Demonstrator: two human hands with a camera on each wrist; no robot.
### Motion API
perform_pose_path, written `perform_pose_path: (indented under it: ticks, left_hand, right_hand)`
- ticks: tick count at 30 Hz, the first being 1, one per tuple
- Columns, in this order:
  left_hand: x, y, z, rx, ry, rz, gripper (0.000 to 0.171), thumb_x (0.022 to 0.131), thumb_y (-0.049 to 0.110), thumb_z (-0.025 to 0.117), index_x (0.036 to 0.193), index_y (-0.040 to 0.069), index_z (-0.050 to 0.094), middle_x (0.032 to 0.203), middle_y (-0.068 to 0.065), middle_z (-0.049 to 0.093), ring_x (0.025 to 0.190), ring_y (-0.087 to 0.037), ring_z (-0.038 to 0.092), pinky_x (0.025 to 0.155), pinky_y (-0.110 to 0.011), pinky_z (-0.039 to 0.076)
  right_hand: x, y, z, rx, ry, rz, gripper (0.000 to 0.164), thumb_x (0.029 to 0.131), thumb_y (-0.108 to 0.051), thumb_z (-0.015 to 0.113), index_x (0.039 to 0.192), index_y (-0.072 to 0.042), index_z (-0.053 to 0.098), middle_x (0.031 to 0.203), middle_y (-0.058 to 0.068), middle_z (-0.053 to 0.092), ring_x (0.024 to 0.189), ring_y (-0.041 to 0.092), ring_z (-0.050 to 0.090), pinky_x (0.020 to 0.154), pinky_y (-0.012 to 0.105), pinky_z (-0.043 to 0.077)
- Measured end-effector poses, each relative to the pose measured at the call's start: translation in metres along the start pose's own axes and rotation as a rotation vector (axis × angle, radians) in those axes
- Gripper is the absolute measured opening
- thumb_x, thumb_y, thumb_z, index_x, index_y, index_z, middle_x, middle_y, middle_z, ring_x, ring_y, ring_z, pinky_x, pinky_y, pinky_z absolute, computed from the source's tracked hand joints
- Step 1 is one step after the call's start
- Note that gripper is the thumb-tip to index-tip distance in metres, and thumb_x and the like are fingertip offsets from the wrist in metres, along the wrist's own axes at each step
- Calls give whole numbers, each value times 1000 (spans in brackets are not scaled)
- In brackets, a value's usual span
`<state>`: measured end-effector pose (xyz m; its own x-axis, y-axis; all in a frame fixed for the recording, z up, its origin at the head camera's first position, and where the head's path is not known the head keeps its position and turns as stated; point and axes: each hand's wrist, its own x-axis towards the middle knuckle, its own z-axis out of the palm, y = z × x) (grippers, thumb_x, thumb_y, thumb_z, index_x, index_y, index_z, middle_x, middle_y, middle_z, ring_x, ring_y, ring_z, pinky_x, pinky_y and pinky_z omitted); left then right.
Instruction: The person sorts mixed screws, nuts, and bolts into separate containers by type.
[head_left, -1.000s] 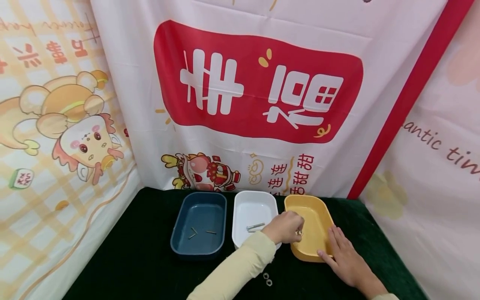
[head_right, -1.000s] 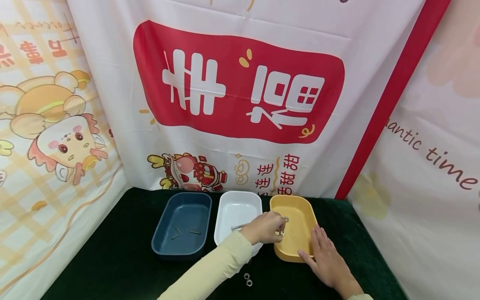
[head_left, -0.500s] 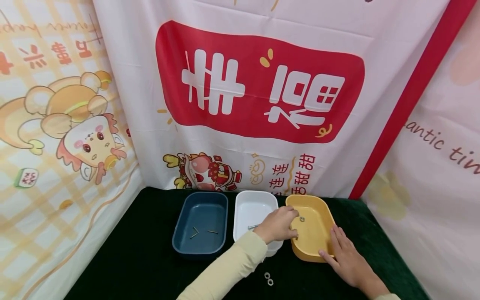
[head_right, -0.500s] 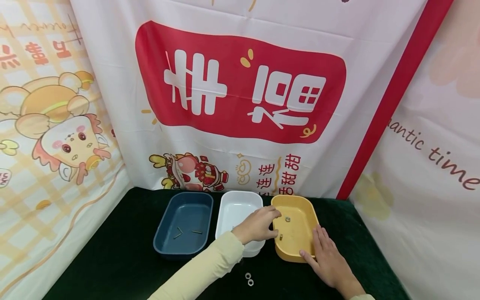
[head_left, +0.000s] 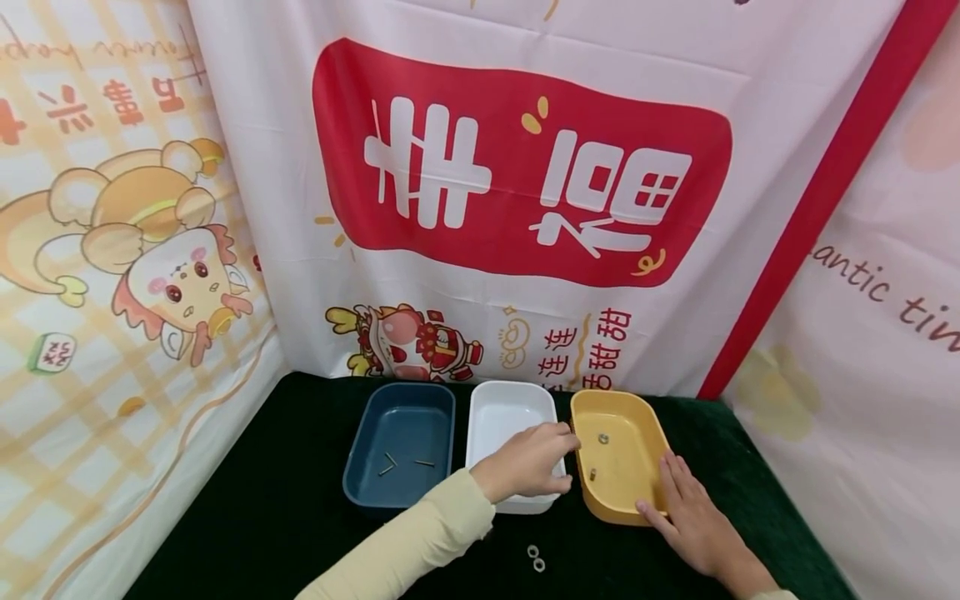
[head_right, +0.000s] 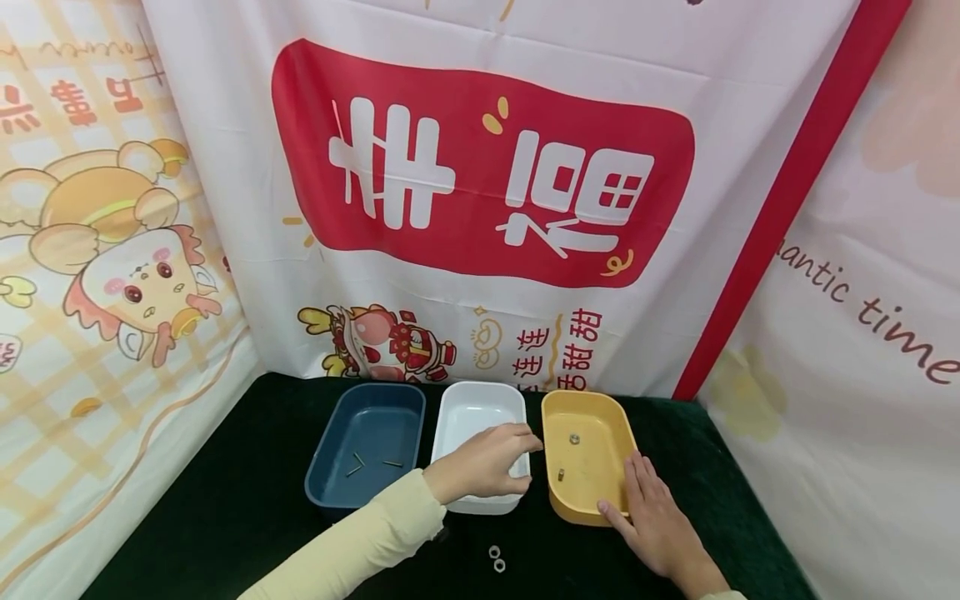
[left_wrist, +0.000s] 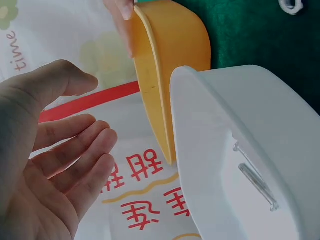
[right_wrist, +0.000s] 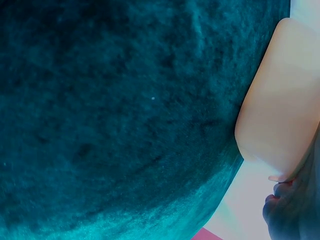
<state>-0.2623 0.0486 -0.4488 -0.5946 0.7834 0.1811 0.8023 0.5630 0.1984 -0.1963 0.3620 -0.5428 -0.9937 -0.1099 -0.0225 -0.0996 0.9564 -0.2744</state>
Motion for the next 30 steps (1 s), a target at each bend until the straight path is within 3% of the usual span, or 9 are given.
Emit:
perform_pose_path:
  ticks: [8,18,26,30]
  left_hand:
    - [-28,-1,-6,-45,-78,15,43,91,29,81,132,17,71,129,3,71,113,-6,66,96,-23,59]
    - [-58,8,-7,-112,-125,82,38,92,24,81,128,16,71,123,3,72,102,2,63,92,-15,55]
    - [-76,10,5,-164,-227,68,37,94,27,81,129,18,73,122,5,72,104,2,66,89,-14,56]
    - [-82,8,16,-174,-239,57,37,92,26,82,127,18,73,122,7,72,104,2,66,88,-14,56]
  right_hand:
    - [-2,1,1,-5,6,1,102,103,-73,41,168,1,12,177,23,10,161,51,12,126,73,20]
    - [-3,0,0,-3,-1,9,104,102,-74,41,168,2,14,176,25,11,160,52,14,125,74,19]
    - [-1,2,4,-2,0,8,104,102,-75,41,168,1,12,177,24,10,160,51,13,125,74,19]
    - [1,2,3,-2,-5,6,104,102,-74,41,168,2,12,176,25,9,160,52,12,125,75,18]
